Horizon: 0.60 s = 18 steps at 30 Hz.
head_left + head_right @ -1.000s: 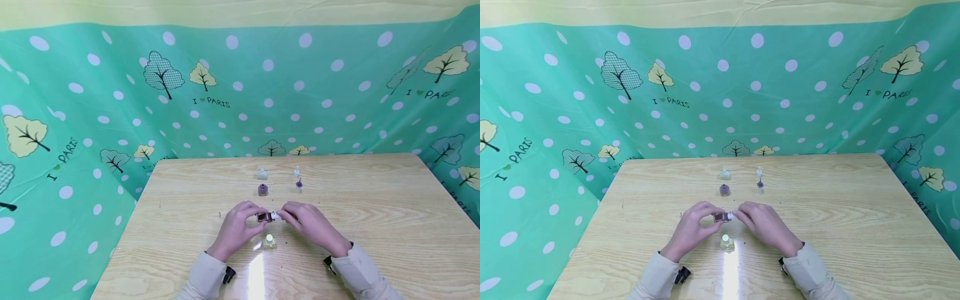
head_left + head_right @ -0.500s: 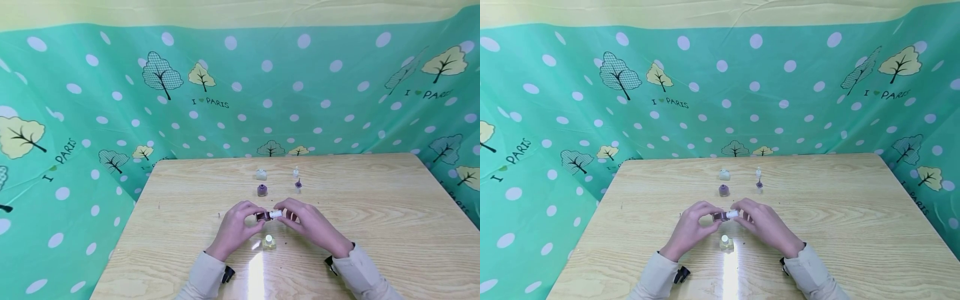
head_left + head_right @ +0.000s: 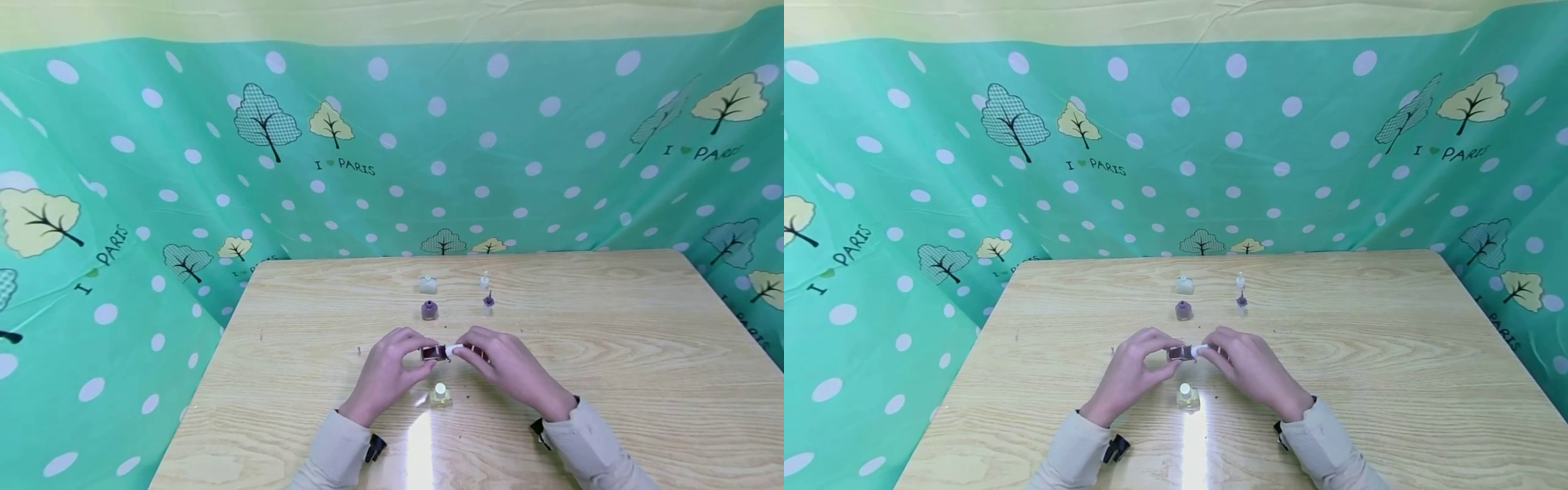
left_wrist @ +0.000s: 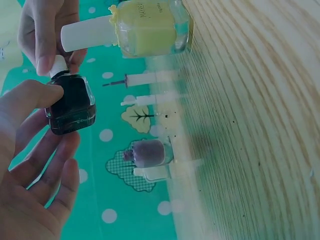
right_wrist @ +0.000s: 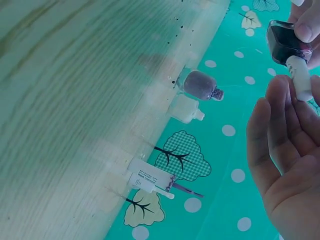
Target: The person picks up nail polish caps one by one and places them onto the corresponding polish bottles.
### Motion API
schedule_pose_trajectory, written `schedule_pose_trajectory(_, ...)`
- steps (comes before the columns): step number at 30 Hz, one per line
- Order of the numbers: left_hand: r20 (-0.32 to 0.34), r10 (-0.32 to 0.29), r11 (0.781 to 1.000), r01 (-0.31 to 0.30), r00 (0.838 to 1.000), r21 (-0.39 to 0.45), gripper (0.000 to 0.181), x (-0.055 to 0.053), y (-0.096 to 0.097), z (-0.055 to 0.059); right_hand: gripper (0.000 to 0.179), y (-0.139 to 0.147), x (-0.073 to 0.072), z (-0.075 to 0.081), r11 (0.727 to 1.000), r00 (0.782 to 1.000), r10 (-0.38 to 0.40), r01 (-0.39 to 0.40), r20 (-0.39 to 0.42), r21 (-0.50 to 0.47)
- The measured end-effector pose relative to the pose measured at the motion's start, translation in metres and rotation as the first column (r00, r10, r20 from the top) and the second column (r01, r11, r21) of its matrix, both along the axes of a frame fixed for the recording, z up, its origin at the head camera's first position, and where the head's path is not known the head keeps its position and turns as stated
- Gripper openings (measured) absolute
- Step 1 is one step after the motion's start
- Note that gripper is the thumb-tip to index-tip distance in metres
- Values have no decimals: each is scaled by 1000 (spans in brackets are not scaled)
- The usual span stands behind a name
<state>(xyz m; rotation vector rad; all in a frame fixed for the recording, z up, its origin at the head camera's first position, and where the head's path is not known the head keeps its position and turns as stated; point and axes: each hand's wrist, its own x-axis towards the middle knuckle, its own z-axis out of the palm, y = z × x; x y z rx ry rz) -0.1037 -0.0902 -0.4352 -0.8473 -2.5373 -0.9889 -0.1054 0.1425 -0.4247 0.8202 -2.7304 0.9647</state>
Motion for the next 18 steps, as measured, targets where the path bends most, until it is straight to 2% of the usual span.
schedule_pose_trajectory(10,-8,-2,1000,2,1000,0,28,1,0,0,18,-2,1,-2,1000,999,-23,23,25,-12)
schedule_pose_trajectory(15,1,12,1000,-12,1000,4,27,0,-1,-2,25,-1,1,-2,999,1000,2,-2,22,-37)
schedule_pose_trajectory(18,8,14,1000,-14,1000,12,27,-1,-1,-2,22,-1,1,-1,999,1000,23,-23,4,-40)
